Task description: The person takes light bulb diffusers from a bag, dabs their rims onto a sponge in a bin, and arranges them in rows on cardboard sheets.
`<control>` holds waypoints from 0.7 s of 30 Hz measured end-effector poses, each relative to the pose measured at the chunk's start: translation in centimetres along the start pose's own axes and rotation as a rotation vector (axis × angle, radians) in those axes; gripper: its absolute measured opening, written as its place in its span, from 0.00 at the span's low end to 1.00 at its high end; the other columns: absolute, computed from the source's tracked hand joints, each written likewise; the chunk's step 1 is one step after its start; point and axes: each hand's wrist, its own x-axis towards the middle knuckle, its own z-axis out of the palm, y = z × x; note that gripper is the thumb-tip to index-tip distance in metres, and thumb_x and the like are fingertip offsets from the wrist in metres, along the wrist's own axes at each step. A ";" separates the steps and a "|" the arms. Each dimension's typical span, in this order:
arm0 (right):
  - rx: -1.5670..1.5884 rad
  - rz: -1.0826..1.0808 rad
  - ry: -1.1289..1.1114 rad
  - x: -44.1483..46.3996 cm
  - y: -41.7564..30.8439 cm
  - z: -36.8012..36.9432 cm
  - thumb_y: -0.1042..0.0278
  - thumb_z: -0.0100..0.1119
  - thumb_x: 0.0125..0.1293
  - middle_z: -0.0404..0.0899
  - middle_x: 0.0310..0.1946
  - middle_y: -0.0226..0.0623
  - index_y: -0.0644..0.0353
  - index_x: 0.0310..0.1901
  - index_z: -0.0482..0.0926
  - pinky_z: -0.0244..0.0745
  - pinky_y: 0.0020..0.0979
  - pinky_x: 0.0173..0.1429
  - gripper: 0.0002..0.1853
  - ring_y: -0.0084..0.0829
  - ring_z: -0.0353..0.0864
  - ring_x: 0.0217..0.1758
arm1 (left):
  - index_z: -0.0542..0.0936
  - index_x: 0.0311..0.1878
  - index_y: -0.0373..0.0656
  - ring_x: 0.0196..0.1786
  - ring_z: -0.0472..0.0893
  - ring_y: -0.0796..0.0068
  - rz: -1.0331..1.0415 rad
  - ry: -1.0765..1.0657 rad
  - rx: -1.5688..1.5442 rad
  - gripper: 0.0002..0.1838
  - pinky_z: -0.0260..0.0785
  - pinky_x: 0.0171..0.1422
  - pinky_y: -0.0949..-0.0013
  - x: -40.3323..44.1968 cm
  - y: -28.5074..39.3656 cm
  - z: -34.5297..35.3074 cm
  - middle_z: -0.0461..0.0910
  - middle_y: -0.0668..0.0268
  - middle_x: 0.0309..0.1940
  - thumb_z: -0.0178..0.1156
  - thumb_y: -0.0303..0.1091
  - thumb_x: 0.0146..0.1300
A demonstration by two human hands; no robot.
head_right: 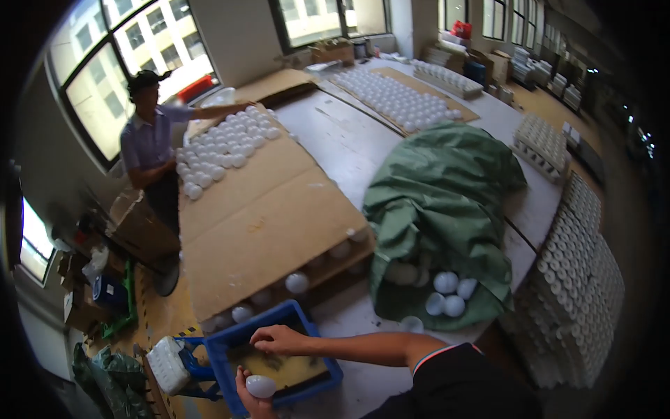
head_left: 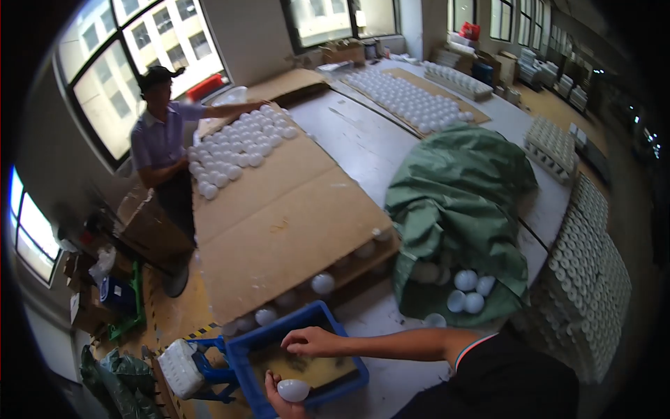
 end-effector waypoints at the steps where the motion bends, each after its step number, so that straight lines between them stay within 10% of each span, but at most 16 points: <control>1: 0.024 -0.141 -0.033 -3.8 0.9 0.5 0.65 0.57 0.61 0.76 0.45 0.40 0.57 0.55 0.73 0.72 0.33 0.52 0.20 0.37 0.78 0.47 | 0.76 0.39 0.48 0.37 0.81 0.76 0.074 0.084 0.122 0.07 0.77 0.39 0.66 -1.0 -2.3 1.5 0.80 0.73 0.31 0.51 0.38 0.67; 4: -0.442 -0.469 -0.103 -14.5 2.0 2.0 0.70 0.64 0.51 0.65 0.59 0.40 0.55 0.58 0.69 0.65 0.37 0.59 0.29 0.40 0.68 0.59 | 0.73 0.43 0.43 0.32 0.74 0.80 -0.051 0.020 0.196 0.08 0.71 0.38 0.75 -2.3 -8.4 -2.5 0.74 0.71 0.29 0.51 0.36 0.67; 7: -0.742 -0.318 0.070 -19.9 3.6 2.1 0.70 0.65 0.51 0.63 0.61 0.37 0.48 0.60 0.66 0.63 0.39 0.59 0.33 0.37 0.66 0.62 | 0.72 0.44 0.42 0.34 0.73 0.80 -0.045 0.040 0.463 0.07 0.71 0.40 0.75 -4.8 -12.9 -1.9 0.72 0.70 0.31 0.52 0.33 0.66; 18: -0.588 -0.365 0.031 -19.6 1.5 2.6 0.70 0.71 0.43 0.70 0.54 0.41 0.56 0.57 0.68 0.68 0.39 0.59 0.36 0.43 0.70 0.57 | 0.69 0.55 0.39 0.48 0.73 0.76 -0.144 0.012 0.250 0.15 0.66 0.53 0.73 -10.6 -12.6 -0.6 0.74 0.64 0.45 0.52 0.30 0.66; 21: -0.549 -0.343 0.096 -15.1 0.1 2.7 0.70 0.71 0.43 0.72 0.52 0.44 0.58 0.56 0.69 0.67 0.39 0.59 0.34 0.45 0.71 0.55 | 0.69 0.56 0.38 0.54 0.70 0.73 0.169 0.119 0.572 0.17 0.61 0.58 0.72 -11.0 -11.0 -1.3 0.72 0.63 0.49 0.53 0.31 0.65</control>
